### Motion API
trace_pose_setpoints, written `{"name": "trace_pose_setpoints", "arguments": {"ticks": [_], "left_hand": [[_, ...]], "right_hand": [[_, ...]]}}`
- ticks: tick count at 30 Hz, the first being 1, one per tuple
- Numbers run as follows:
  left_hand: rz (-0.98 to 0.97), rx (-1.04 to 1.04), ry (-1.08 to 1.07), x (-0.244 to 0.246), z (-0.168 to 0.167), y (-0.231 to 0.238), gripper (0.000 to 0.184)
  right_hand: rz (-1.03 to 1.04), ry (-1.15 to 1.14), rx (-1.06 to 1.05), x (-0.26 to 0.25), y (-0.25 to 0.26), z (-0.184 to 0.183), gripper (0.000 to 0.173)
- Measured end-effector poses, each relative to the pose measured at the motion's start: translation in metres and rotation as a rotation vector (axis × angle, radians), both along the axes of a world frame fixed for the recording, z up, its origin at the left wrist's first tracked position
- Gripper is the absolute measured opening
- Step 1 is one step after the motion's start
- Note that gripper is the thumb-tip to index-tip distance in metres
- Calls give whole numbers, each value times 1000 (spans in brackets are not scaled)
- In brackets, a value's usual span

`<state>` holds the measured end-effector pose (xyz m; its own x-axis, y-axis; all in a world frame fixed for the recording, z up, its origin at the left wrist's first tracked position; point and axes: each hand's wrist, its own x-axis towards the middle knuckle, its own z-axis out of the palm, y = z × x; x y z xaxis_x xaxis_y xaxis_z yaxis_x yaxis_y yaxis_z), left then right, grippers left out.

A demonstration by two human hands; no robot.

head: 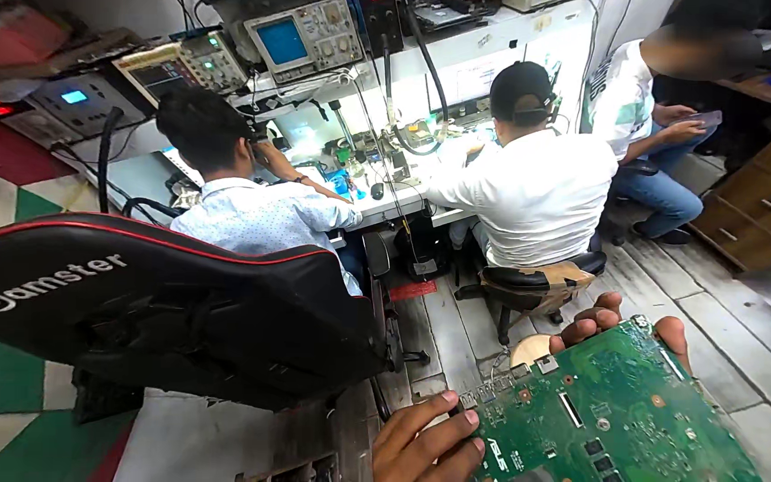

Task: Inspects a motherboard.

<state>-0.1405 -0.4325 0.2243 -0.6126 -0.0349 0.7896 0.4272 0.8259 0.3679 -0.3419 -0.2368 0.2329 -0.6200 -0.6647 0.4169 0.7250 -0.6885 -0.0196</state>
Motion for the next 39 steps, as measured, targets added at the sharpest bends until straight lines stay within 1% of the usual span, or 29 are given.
{"name": "trace_pose_setpoints", "arguments": {"ticks": [5, 6, 7, 8, 9, 10, 11, 13, 14, 16, 18, 20, 21, 22, 23, 24, 25, 26, 27, 29, 30, 31, 32, 34, 39], "left_hand": [[-5, 10, 8, 0, -1, 1, 6], [-5, 8, 8, 0, 0, 1, 6], [-4, 7, 6, 1, 0, 1, 6], [-1, 5, 1, 1, 0, 1, 7], [1, 3, -1, 1, 0, 1, 8], [3, 4, 0, 2, 0, 0, 8], [2, 6, 1, 2, 0, 0, 8], [-1, 9, 0, 2, -1, 0, 9], [-4, 13, 1, 3, -2, 0, 9], [-1, 41, 13, 3, -3, 1, 9], [20, 86, 31, 3, -4, 3, 9], [32, 127, 57, 1, -6, 4, 14], [36, 142, 69, 1, -7, 5, 17], [42, 149, 75, 0, -8, 5, 19], [44, 155, 82, -1, -8, 5, 20], [41, 159, 89, -1, -8, 5, 21], [38, 163, 97, -2, -9, 4, 22], [39, 166, 104, -3, -9, 4, 23], [41, 170, 107, -3, -9, 5, 23], [42, 184, 102, -3, -9, 4, 24], [45, 191, 90, -3, -8, 4, 24], [46, 199, 83, -2, -8, 4, 23], [48, 205, 78, -2, -7, 4, 23], [50, 215, 81, -3, -8, 4, 24], [31, 250, 108, -4, -7, 5, 30]], "right_hand": [[-20, -24, -15, 3, -2, 4, 55], [-47, -23, 10, 4, -3, 6, 55], [-109, -57, 90, 9, -5, 16, 53], [-215, -136, 232, 17, -10, 33, 50], [-251, -188, 294, 19, -13, 40, 47], [-236, -168, 273, 18, -12, 37, 46], [-183, -97, 212, 14, -8, 29, 48], [-272, -169, 348, 19, -14, 43, 45], [-273, -186, 365, 20, -15, 44, 45], [-191, -99, 253, 15, -8, 28, 49], [-318, -238, 406, 25, -18, 46, 49], [-363, -359, 464, 28, -26, 62, 49], [-353, -332, 443, 28, -26, 62, 48], [-305, -228, 398, 25, -22, 54, 47], [-215, -56, 340, 19, -16, 43, 47], [-60, 164, 267, 7, -7, 31, 49], [32, 300, 239, -3, -4, 25, 52], [65, 355, 245, -8, -5, 23, 53], [64, 351, 254, -10, -6, 22, 55], [1, 217, 231, -7, -11, 16, 52], [-18, 129, 178, -4, -11, 11, 49], [-6, 43, 79, -2, -9, 5, 48], [-3, -4, 19, -1, -8, 2, 48], [-15, -25, -17, 1, -7, 2, 47], [-3, -19, -10, 0, -6, 6, 48]]}}
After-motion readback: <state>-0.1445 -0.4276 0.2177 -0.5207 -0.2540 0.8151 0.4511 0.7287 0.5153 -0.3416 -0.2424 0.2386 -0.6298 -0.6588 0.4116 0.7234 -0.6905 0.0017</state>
